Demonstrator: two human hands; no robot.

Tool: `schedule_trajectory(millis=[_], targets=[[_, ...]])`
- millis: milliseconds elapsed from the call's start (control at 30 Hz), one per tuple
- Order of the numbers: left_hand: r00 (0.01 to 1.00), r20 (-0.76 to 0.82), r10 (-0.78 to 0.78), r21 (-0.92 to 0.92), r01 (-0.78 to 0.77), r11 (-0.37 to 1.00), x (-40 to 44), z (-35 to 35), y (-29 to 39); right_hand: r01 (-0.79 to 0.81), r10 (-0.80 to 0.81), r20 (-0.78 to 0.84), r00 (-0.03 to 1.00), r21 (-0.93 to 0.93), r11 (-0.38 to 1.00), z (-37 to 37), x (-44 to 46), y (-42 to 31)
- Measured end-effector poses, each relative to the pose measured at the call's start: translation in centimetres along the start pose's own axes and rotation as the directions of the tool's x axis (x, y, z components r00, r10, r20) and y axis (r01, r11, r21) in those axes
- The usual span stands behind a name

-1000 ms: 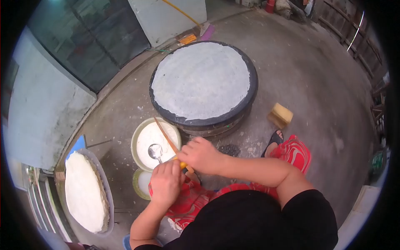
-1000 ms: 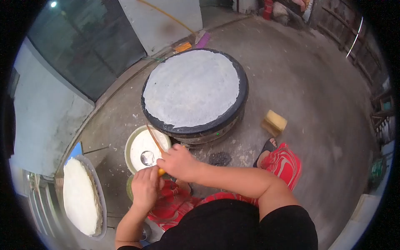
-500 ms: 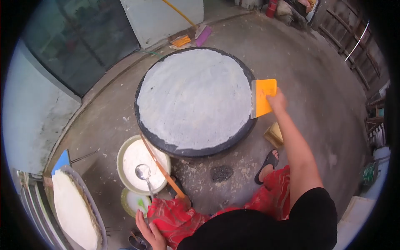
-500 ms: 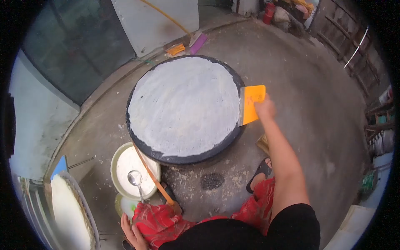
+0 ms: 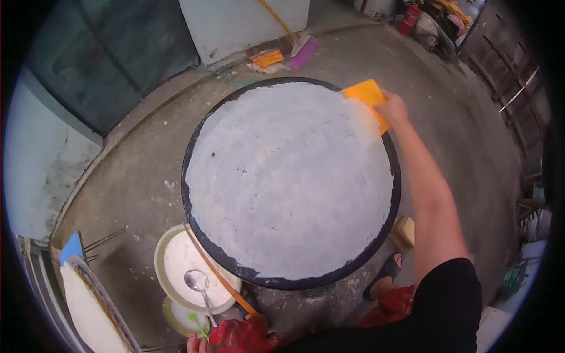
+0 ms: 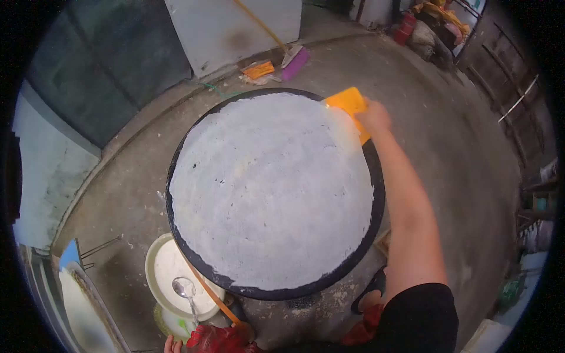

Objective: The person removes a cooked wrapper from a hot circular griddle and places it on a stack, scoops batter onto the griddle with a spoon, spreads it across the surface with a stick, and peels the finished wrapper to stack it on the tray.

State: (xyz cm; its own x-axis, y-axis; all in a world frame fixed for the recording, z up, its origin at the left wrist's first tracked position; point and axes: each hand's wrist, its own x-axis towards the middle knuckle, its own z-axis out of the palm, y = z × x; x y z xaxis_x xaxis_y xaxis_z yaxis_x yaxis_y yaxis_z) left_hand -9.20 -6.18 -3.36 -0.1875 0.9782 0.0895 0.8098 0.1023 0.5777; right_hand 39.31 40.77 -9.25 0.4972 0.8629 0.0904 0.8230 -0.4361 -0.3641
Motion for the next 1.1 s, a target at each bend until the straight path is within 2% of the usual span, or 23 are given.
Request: schedule_trajectory(millis=[67,100,167,200,267,300,367,500,567,700,767,833,900,933,967,1000,1067,1100], targets=[[0.999,-0.009,-0.051,-0.032,0.050,0.998,1.6,0.2,0.4,0.068,-0.077,-0.062,0.995,-0.139,0.988,0.7,0.1,-3.4],[0.998,-0.015,-0.057,-0.028,0.057,0.998,2.0,0.1,0.3,0.076,-0.085,-0.057,0.995,-0.134,0.988,0.8,0.8,-4.3],[0.997,0.035,-0.064,0.021,0.063,0.998,2.7,0.3,-0.2,-0.084,0.074,-0.074,0.995,-0.141,0.986,0.9,3.0,-5.8],[0.997,0.043,-0.068,0.011,0.068,0.998,3.2,0.3,-0.3,-0.072,0.062,-0.074,0.995,-0.144,0.987,1.7,4.2,-6.5],[0.995,0.046,-0.086,-0.008,0.087,0.996,4.0,0.3,-0.3,0.134,-0.148,-0.086,0.985,-0.154,0.979,4.2,6.3,-8.0],[0.994,0.051,-0.095,-0.018,0.096,0.995,4.3,0.3,-0.3,0.146,-0.160,-0.077,0.984,-0.156,0.977,4.9,6.8,-9.7],[0.992,0.048,-0.117,-0.008,0.118,0.993,4.5,0.2,-0.3,0.328,-0.335,-0.025,0.942,-0.145,0.933,6.7,7.0,-14.4],[0.993,0.045,-0.111,-0.037,0.112,0.993,4.6,0.2,-0.7,0.584,-0.590,0.021,0.807,0.115,0.803,11.5,6.7,-22.5],[0.993,0.038,-0.116,-0.036,0.117,0.992,4.8,0.1,-0.5,0.720,-0.744,0.026,0.667,0.233,0.654,13.1,3.9,-27.3],[0.991,0.061,-0.116,0.004,0.116,0.993,4.7,-0.4,0.0,0.825,-0.898,0.182,0.401,0.355,0.440,13.3,-5.5,-35.8],[0.992,0.046,-0.115,-0.009,0.116,0.993,4.0,-0.5,-0.1,0.812,-0.946,0.276,0.170,0.505,0.293,13.3,-11.1,-38.4],[0.993,0.032,-0.111,-0.019,0.112,0.994,3.4,-0.7,-0.2,0.832,-0.954,0.288,-0.079,0.547,0.096,12.6,-17.3,-39.4],[0.994,0.042,-0.102,-0.051,0.104,0.993,2.6,-1.1,-0.1,0.823,-0.899,0.329,-0.289,0.565,-0.057,9.8,-23.9,-38.3],[0.994,0.026,-0.107,-0.051,0.108,0.993,1.8,-1.1,-0.2,0.754,-0.872,0.303,-0.385,0.648,-0.108,9.9,-26.7,-37.0],[0.994,0.024,-0.108,-0.047,0.109,0.993,1.2,-1.4,-0.2,0.723,-0.808,0.455,-0.375,0.689,0.052,7.2,-29.9,-35.0],[0.995,0.008,-0.102,-0.066,0.102,0.993,0.7,-1.6,-0.1,0.780,-0.735,0.449,-0.508,0.602,-0.172,5.6,-32.7,-32.9],[0.996,-0.012,-0.087,-0.087,0.085,0.993,-0.2,-2.1,0.1,0.688,-0.628,0.393,-0.672,0.645,-0.333,5.9,-38.7,-26.0],[0.996,-0.020,-0.084,-0.089,0.082,0.993,-0.9,-2.4,0.2,0.588,-0.518,0.330,-0.789,0.650,-0.481,4.5,-41.1,-22.6]])
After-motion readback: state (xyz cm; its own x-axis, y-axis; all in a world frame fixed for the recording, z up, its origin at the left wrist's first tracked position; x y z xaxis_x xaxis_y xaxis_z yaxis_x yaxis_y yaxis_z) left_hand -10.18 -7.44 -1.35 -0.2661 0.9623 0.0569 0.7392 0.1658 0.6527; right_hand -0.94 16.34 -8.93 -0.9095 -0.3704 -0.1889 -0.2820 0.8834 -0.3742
